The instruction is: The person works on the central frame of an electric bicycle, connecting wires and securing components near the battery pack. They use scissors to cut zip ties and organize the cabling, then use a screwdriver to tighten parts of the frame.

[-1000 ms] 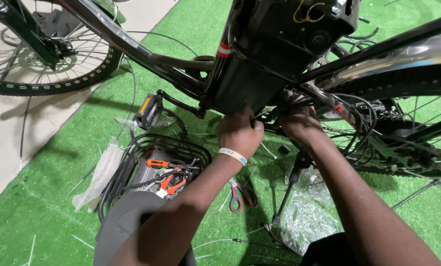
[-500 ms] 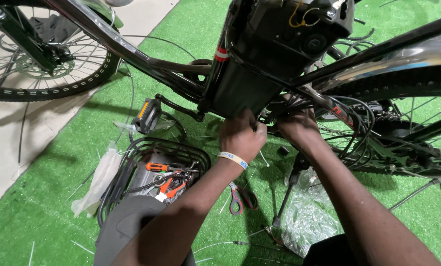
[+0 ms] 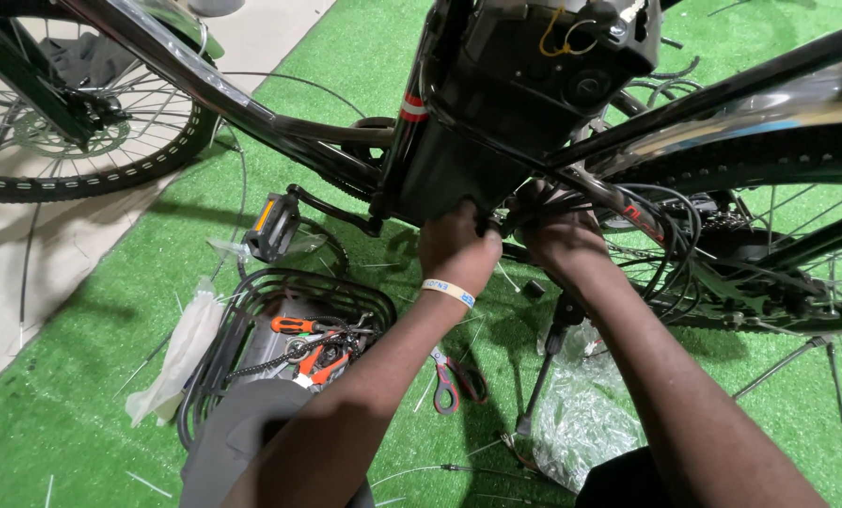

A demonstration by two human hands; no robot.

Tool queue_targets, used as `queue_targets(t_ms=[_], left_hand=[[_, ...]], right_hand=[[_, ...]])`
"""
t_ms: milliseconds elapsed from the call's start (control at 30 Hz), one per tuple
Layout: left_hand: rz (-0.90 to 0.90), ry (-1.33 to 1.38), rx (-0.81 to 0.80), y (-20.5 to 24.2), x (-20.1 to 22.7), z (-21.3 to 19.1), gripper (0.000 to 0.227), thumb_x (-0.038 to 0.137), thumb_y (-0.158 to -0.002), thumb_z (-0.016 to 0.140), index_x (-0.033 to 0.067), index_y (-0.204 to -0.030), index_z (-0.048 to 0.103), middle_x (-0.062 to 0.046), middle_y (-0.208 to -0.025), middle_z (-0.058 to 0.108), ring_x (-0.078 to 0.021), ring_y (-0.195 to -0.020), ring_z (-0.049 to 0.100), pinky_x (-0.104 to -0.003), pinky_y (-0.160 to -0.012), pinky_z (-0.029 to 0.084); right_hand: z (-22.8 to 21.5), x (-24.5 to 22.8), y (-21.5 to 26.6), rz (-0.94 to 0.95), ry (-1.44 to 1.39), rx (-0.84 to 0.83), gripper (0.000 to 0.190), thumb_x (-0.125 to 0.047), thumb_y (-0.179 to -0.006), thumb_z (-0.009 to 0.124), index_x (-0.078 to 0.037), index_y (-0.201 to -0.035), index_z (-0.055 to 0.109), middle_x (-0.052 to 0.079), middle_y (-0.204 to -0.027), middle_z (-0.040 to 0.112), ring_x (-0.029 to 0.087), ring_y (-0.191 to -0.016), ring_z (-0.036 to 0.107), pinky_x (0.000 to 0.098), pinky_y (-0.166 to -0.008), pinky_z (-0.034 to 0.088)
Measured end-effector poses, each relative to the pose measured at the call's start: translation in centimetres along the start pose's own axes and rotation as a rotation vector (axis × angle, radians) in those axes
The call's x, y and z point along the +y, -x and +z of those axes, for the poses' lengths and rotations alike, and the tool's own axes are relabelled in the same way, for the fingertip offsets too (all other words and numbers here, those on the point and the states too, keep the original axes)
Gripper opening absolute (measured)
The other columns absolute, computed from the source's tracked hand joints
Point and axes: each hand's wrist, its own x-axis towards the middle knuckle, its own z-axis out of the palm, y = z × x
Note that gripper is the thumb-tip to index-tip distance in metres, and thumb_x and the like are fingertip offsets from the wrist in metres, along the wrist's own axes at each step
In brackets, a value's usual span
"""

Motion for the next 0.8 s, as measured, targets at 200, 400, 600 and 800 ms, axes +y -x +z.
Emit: queue_targets(t_ms=[200, 400, 600, 800], left_hand=[[-0.061, 0.018, -0.01, -0.8, -0.5, 1.0, 0.031, 0.035, -0.075, 0.056, 0.0102, -0.088, 0.07, -0.014, -0.079, 0.072, -0.0398, -0.083, 0.07, -0.053, -0.075, 0.055], [-0.093, 0.088, 0.021, -0.8, -0.2, 0.4, 0.032, 0.032, -0.073, 0.059, 0.007, -0.088, 0.071, -0.017, -0.079, 0.072, -0.0427, -0.084, 0.069, -0.054, -0.075, 0.055], [-0.11, 0.218, 0.057, -0.1, 0.4, -0.4, 0.033, 0.033, -0.071, 0.061, 0.0041, -0.085, 0.071, -0.02, -0.078, 0.071, -0.0445, -0.085, 0.068, -0.055, -0.073, 0.054], [-0.155, 0.302, -0.016, 0.1, 0.7, -0.4, 0.035, 0.03, -0.076, 0.059, 0.0, -0.092, 0.068, -0.023, -0.088, 0.07, -0.0431, -0.091, 0.068, -0.053, -0.082, 0.054]], right_hand=[[-10.3, -4.7, 1.1, 0.0, 0.011, 0.022, 0.034, -0.037, -0.088, 0.048, -0.011, -0.082, 0.07, 0.01, -0.082, 0.071, 0.028, -0.093, 0.068, 0.0397, -0.083, 0.053], [-12.9, -6.7, 0.9, -0.002, 0.021, 0.042, 0.036, -0.039, -0.088, 0.049, -0.011, -0.079, 0.071, 0.01, -0.08, 0.072, 0.028, -0.094, 0.068, 0.0398, -0.084, 0.053], [-12.8, -7.3, 1.4, -0.006, 0.026, 0.056, 0.038, -0.04, -0.088, 0.05, -0.011, -0.076, 0.072, 0.01, -0.078, 0.072, 0.029, -0.094, 0.068, 0.0399, -0.085, 0.053], [-11.9, -8.6, 2.1, -0.016, 0.018, 0.061, 0.04, -0.042, -0.087, 0.051, -0.012, -0.072, 0.072, 0.009, -0.076, 0.072, 0.029, -0.095, 0.069, 0.04, -0.086, 0.053]])
